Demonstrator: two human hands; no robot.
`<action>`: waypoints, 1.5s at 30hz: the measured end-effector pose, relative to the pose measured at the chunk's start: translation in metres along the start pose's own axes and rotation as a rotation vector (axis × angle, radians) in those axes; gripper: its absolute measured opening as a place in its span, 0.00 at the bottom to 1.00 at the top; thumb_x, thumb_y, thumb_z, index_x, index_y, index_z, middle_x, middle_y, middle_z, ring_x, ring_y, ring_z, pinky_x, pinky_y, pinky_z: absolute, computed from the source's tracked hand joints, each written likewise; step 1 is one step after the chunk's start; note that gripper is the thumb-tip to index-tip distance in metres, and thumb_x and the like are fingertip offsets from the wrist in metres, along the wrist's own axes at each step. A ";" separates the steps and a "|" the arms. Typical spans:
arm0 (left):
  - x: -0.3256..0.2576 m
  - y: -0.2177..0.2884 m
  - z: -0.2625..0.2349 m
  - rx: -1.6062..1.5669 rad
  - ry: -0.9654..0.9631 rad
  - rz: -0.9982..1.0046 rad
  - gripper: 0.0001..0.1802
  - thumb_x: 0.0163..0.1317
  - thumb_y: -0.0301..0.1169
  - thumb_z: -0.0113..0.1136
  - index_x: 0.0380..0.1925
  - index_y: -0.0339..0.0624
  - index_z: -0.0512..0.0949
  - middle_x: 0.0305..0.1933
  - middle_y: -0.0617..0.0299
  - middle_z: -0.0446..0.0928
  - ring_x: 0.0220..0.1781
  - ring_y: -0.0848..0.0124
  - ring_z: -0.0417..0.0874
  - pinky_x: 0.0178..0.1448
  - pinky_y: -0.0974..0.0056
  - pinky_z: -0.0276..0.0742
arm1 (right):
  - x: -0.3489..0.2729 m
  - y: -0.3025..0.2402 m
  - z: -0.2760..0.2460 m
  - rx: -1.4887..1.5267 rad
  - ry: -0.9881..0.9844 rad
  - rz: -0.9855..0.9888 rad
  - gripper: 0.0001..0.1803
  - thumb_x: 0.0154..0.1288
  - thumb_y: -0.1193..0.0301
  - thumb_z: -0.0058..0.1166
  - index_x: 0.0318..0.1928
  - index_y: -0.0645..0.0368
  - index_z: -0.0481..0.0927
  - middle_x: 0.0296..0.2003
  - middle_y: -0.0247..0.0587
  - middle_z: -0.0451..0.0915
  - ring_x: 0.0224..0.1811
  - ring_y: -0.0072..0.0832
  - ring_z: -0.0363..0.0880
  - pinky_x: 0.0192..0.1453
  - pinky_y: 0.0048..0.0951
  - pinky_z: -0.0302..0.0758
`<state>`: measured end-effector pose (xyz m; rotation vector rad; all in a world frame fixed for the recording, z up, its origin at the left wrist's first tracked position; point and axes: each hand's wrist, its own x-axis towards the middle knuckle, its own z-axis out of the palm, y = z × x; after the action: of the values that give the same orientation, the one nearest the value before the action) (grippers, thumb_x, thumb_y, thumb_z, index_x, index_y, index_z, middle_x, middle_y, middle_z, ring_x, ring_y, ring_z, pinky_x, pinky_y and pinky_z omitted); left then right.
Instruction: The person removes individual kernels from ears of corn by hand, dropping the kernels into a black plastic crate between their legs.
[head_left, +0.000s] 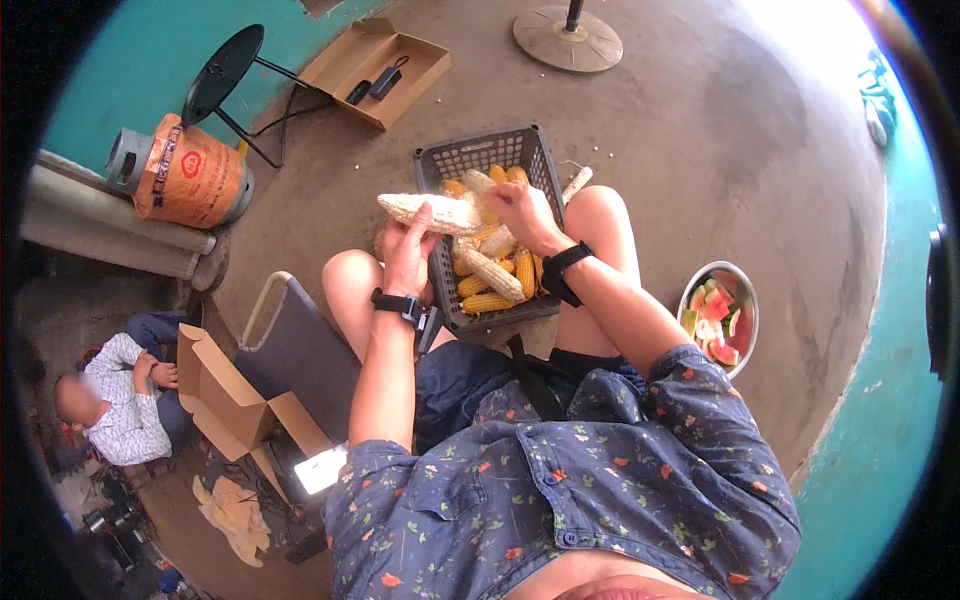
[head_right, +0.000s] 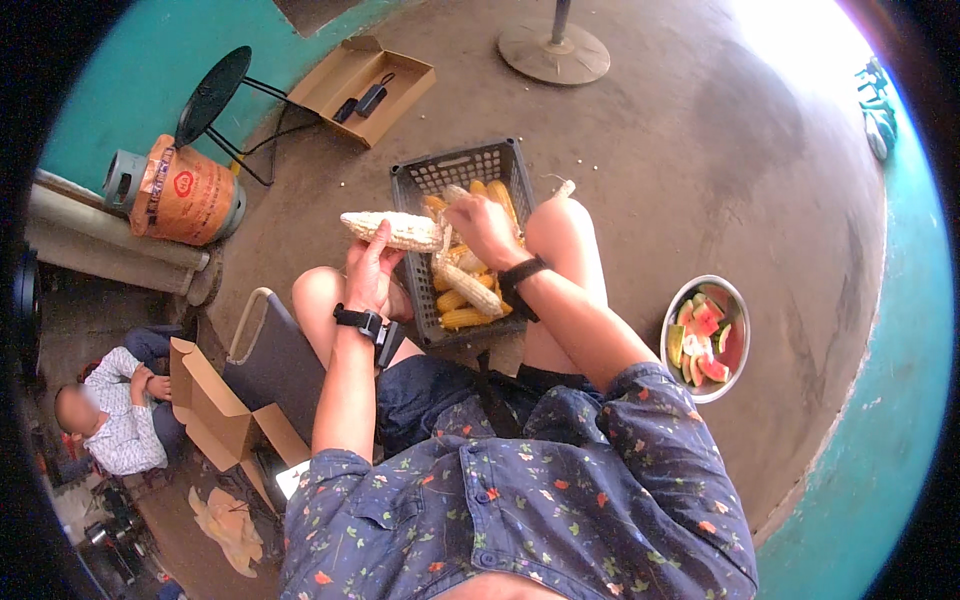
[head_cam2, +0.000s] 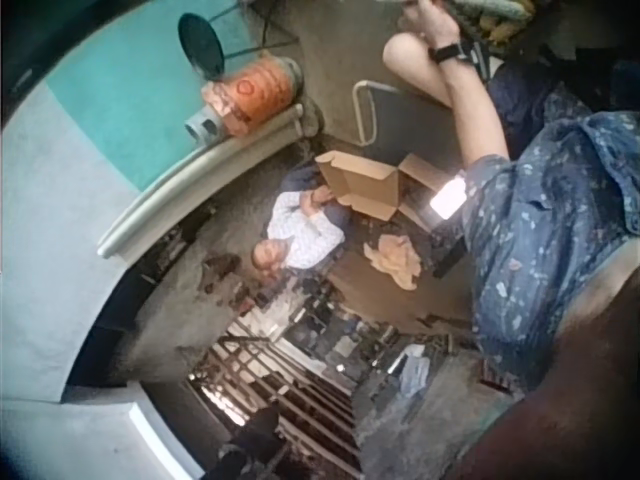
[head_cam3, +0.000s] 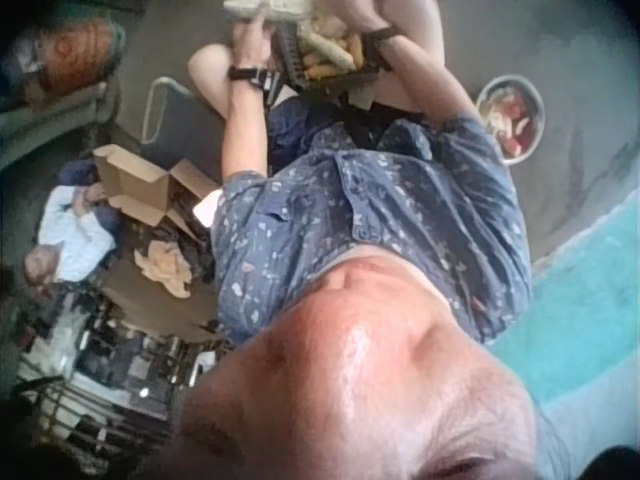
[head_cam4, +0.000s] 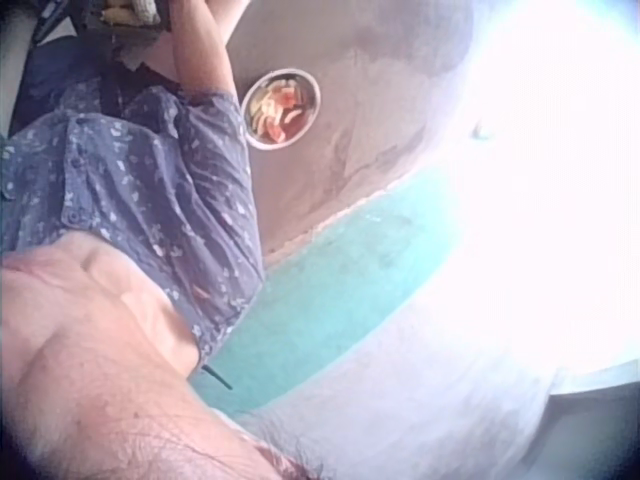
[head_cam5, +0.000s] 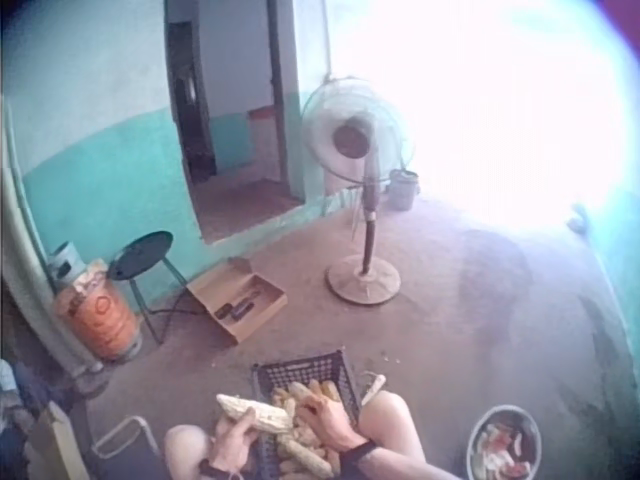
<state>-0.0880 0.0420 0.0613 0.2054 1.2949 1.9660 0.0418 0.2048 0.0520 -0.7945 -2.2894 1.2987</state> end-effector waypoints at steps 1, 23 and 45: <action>0.001 -0.001 0.000 0.008 0.015 0.013 0.20 0.65 0.31 0.64 0.54 0.39 0.71 0.53 0.58 0.77 0.54 0.67 0.80 0.57 0.59 0.80 | 0.000 0.000 0.000 0.030 0.013 -0.028 0.13 0.62 0.64 0.59 0.39 0.63 0.84 0.34 0.49 0.84 0.39 0.41 0.84 0.45 0.37 0.78; -0.002 0.000 0.002 0.061 -0.046 -0.084 0.19 0.64 0.30 0.66 0.52 0.40 0.72 0.53 0.58 0.77 0.53 0.68 0.80 0.57 0.61 0.79 | -0.001 -0.013 0.001 0.028 -0.099 -0.400 0.06 0.56 0.70 0.63 0.31 0.58 0.82 0.30 0.43 0.80 0.36 0.39 0.80 0.39 0.37 0.76; -0.001 0.003 0.006 0.103 -0.079 -0.072 0.21 0.61 0.29 0.69 0.52 0.41 0.72 0.52 0.59 0.78 0.52 0.68 0.81 0.55 0.61 0.80 | -0.003 -0.016 0.003 -0.061 -0.040 -0.313 0.09 0.55 0.67 0.60 0.27 0.59 0.81 0.27 0.44 0.80 0.34 0.42 0.80 0.41 0.39 0.77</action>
<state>-0.0860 0.0452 0.0666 0.2799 1.3351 1.8144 0.0376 0.1944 0.0645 -0.4086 -2.3771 1.1169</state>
